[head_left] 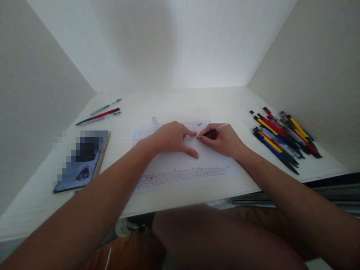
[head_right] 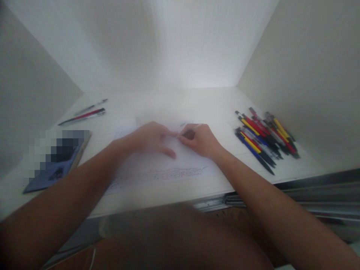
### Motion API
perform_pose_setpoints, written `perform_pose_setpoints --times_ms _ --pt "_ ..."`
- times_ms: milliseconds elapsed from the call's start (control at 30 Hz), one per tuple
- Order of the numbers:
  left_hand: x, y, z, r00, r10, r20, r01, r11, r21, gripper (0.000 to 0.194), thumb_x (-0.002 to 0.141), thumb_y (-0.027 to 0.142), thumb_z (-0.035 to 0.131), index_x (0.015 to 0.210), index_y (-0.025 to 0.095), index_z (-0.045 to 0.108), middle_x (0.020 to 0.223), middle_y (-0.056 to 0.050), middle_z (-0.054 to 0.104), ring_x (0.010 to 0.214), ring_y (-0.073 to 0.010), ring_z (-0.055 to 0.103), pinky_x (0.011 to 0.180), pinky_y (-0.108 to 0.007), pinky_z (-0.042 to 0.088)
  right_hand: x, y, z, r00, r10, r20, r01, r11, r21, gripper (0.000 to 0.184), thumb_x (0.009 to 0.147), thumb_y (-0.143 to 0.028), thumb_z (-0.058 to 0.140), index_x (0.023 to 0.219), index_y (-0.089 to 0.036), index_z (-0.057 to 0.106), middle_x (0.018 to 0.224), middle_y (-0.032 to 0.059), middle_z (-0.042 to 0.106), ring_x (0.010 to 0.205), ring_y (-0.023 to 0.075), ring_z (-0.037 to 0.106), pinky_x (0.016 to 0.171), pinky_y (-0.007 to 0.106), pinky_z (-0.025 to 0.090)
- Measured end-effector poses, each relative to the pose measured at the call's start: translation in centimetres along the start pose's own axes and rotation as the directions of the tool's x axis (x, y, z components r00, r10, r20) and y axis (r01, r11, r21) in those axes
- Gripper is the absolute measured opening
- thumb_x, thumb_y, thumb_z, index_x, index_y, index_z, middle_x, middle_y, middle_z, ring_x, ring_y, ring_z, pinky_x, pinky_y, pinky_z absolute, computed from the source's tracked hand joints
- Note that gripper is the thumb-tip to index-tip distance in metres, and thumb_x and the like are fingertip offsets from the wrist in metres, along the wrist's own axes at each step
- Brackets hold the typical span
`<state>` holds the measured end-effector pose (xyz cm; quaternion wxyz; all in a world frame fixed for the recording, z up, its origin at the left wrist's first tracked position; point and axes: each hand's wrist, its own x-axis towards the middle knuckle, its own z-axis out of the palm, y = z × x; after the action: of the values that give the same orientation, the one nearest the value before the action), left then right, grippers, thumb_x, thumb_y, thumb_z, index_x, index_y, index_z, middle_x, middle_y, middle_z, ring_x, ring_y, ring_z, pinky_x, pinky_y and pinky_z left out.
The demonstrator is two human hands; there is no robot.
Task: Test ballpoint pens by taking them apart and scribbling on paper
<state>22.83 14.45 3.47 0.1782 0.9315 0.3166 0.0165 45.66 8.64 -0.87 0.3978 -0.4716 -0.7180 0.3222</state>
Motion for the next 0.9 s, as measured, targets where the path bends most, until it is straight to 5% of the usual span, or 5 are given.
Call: perform_pose_setpoints --times_ms 900 --pt "0.07 -0.07 0.08 1.000 0.003 -0.011 -0.003 1.000 0.003 0.083 0.063 0.081 0.070 0.125 0.026 0.071 0.091 -0.007 0.072 0.079 -0.0227 0.060 0.070 -0.031 0.036 0.09 -0.08 0.03 1.000 -0.026 -0.018 0.026 1.000 -0.017 0.014 0.087 -0.033 0.075 0.088 -0.019 0.075 0.084 0.0055 0.068 0.072 0.0231 0.064 0.064 0.032 0.054"
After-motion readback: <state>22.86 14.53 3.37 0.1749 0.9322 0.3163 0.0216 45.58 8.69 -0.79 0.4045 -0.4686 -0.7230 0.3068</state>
